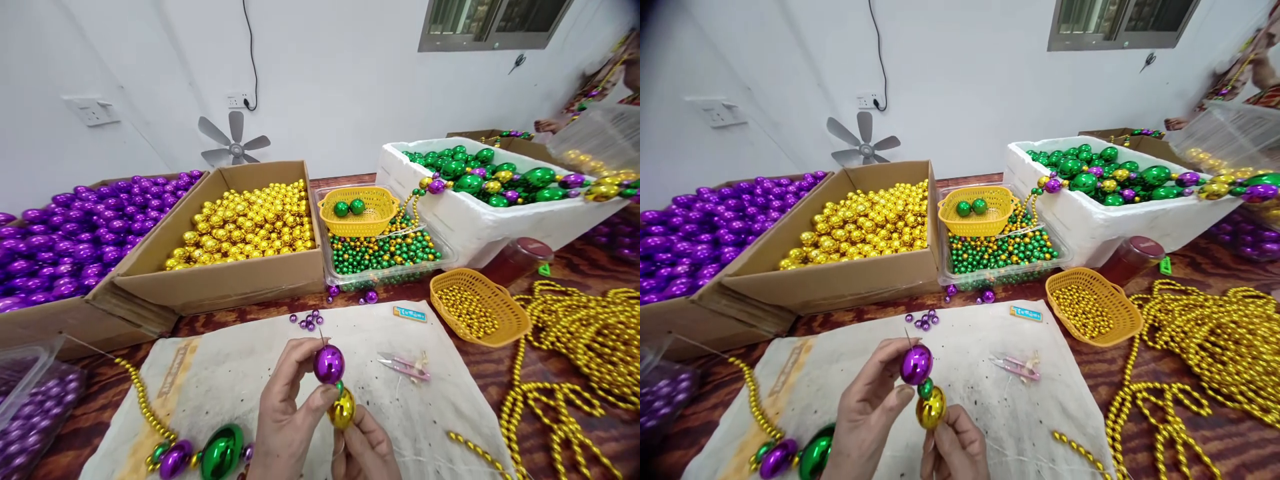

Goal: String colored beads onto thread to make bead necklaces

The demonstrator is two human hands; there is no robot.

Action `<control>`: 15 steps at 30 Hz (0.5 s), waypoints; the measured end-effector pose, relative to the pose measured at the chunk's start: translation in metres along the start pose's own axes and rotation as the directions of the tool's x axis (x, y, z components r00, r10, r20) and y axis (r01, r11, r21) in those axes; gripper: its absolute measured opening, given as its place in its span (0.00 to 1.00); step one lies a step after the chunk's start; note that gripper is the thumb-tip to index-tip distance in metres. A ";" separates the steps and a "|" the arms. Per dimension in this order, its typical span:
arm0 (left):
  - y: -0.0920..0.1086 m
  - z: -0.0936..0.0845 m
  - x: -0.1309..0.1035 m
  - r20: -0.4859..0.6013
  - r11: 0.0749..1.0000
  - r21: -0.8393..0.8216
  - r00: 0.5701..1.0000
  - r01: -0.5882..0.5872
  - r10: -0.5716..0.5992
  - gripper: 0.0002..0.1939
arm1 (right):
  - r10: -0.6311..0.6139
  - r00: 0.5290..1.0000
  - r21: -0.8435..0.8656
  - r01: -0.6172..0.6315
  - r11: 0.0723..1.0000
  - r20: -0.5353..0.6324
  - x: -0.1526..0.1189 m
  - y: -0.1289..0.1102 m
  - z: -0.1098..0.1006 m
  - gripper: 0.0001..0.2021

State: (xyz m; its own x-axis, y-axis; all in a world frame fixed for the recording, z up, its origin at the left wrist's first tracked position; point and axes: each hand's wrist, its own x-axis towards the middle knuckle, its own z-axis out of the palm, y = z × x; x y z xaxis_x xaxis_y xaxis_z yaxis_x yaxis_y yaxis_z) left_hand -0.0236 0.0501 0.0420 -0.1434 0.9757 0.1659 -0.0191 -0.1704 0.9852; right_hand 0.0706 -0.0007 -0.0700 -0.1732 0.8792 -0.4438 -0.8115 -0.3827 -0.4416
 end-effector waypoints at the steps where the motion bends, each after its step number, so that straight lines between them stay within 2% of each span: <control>1: -0.003 -0.004 0.003 0.036 0.999 0.035 0.999 0.004 -0.006 0.15 | -0.002 1.000 -0.011 0.002 1.000 0.008 0.002 -0.002 -0.004 0.15; 3: -0.008 -0.012 0.013 0.062 0.994 0.106 0.997 0.030 -0.037 0.15 | -0.033 0.999 -0.032 0.034 0.999 0.029 0.007 -0.007 -0.012 0.16; 5: -0.014 -0.019 0.031 0.023 0.985 0.151 0.996 0.082 -0.086 0.15 | -0.090 0.995 -0.066 0.093 0.993 0.052 0.012 -0.013 -0.021 0.16; 8: -0.019 -0.019 0.062 0.004 0.972 0.218 0.996 0.085 -0.088 0.15 | -0.177 0.982 -0.126 0.184 0.975 0.070 0.016 -0.025 -0.035 0.16; 10: -0.018 -0.012 0.082 0.061 0.954 0.300 0.998 -0.020 0.001 0.14 | -0.192 0.980 -0.151 0.199 0.968 0.062 0.018 -0.031 -0.045 0.16; 12: -0.012 0.003 0.101 0.163 0.893 0.406 0.977 -0.196 0.140 0.13 | -0.191 0.981 -0.153 0.195 0.969 0.043 0.021 -0.035 -0.055 0.17; 14: -0.004 0.023 0.123 0.313 0.758 0.528 0.918 -0.382 0.244 0.13 | -0.200 0.980 -0.146 0.201 0.969 0.024 0.024 -0.036 -0.064 0.17; 15: -0.002 0.034 0.136 0.403 0.664 0.594 0.883 -0.453 0.242 0.13 | -0.213 0.977 -0.141 0.213 0.967 0.016 0.025 -0.035 -0.069 0.17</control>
State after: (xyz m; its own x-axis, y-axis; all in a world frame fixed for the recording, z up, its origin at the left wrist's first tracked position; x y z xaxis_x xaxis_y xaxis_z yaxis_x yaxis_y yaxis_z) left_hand -0.0095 0.1879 0.0641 0.2675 0.8757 0.4020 0.6402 -0.4733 0.6051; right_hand 0.1327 0.0154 -0.1193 -0.0049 0.9449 -0.3273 -0.7427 -0.2226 -0.6316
